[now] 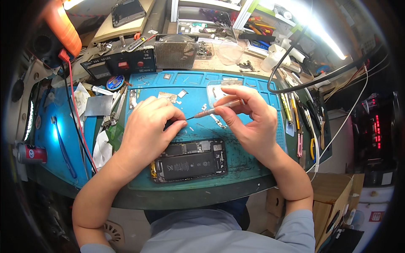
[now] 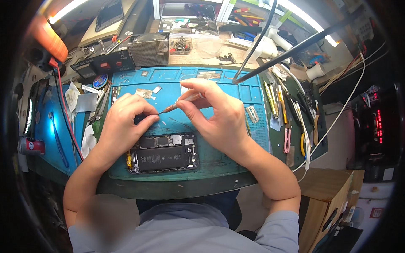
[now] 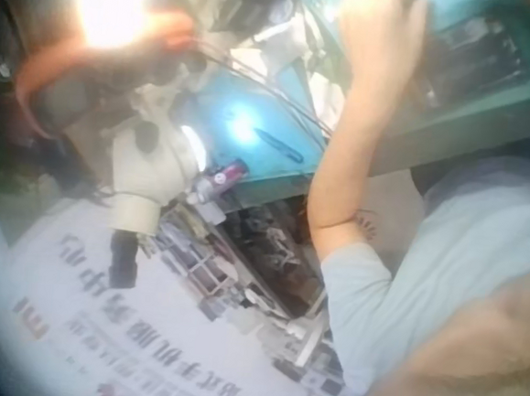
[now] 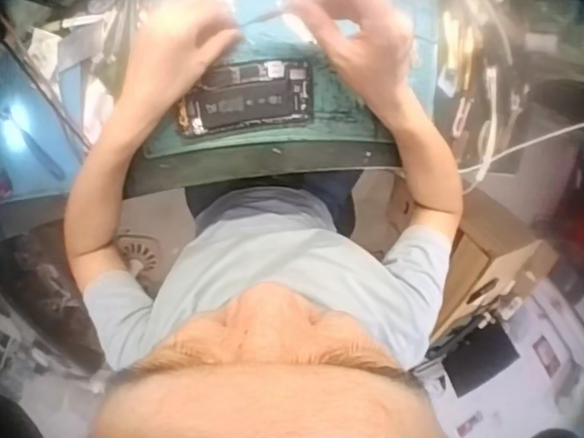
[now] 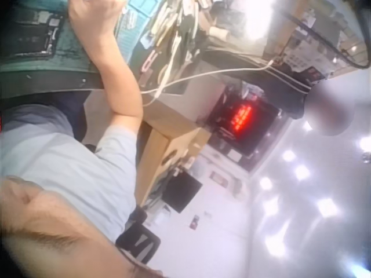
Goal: The person uses a screwdriver to remove screws from a smartphone's internal components and places them in a small container. They then use a metal pick to lift and disconnect a ribbon cable from the motherboard. The person continues to remove additional screws and components from the device.
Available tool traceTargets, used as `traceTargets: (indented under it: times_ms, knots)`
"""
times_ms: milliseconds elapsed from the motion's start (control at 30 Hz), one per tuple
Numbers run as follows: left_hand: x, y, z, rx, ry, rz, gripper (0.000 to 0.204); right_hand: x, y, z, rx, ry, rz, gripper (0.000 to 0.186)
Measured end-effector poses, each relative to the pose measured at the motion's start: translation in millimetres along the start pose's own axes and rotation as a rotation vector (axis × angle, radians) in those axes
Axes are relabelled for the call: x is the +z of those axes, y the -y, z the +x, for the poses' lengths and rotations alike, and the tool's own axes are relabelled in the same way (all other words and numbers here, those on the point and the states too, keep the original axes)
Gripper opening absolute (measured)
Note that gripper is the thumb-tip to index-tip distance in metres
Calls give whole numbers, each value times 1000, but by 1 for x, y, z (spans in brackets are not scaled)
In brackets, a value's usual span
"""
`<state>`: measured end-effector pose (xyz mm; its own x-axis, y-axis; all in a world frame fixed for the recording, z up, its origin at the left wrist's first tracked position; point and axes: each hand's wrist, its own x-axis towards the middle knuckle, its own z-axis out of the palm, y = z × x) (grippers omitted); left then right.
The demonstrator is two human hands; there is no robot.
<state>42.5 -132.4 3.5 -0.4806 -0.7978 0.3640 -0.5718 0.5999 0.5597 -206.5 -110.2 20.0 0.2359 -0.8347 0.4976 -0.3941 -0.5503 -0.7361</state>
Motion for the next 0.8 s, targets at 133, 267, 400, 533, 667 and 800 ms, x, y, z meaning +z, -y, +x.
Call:
traceTargets:
  times_ms: [133,267,400,533,667,800]
  knots:
    - [0,3,-1,-9,-1,-24,11,-1,2,1,9,-2,0,38]
    - [0,3,-1,-1,6,-18,10,2,-3,1,2,-75,6,37]
    - [-2,2,-1,-1,16,-14,10,2,-3,2,-17,-79,1,36]
    - [-3,2,-2,2,20,-7,11,3,-4,1,-12,-88,-7,36]
    - [-6,1,-1,-2,35,-25,10,2,-4,1,-6,-88,-27,36]
    - [-9,4,0,-31,24,-34,11,4,-3,1,8,-76,-4,34]
